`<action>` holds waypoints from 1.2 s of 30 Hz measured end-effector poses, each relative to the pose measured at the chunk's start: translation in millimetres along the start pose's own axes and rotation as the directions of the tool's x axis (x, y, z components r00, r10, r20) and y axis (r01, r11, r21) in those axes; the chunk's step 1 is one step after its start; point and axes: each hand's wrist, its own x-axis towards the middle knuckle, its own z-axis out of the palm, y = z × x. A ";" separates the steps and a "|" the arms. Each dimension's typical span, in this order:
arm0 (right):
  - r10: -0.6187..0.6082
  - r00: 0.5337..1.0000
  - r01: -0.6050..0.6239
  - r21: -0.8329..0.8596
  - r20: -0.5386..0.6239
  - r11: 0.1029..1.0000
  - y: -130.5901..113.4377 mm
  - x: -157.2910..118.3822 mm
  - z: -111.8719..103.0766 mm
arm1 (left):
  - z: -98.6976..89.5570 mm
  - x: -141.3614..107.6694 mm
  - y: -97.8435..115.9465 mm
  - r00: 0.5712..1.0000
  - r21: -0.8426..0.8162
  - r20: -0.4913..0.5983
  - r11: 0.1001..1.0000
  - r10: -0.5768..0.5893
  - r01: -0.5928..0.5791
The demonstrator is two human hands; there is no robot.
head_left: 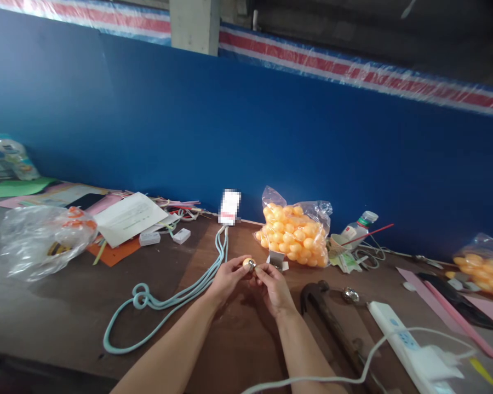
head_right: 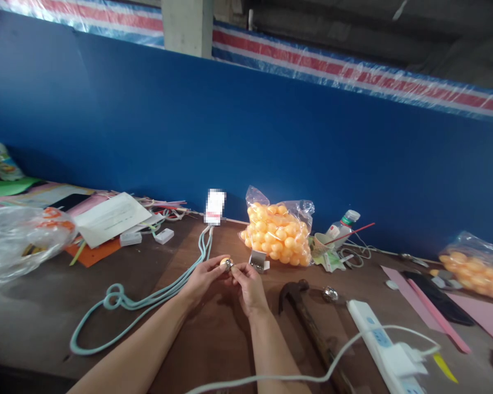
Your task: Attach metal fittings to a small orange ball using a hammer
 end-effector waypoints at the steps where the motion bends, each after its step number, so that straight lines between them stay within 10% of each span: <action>1: 0.000 1.000 0.000 -0.002 -0.004 1.000 -0.1 -0.1 0.3 | -0.1 0.1 -0.2 1.000 -0.004 0.000 1.000 -0.001 0.001; 21: -0.003 1.000 0.002 -0.075 -0.019 0.997 -1.6 0.2 -0.5 | -2.7 0.7 -2.8 1.000 0.040 0.014 0.999 -0.003 0.003; 36: 0.014 0.996 -0.017 0.039 0.090 0.999 -5.4 -0.7 1.8 | -2.8 1.4 -7.2 0.993 -0.254 0.065 0.961 -0.096 0.110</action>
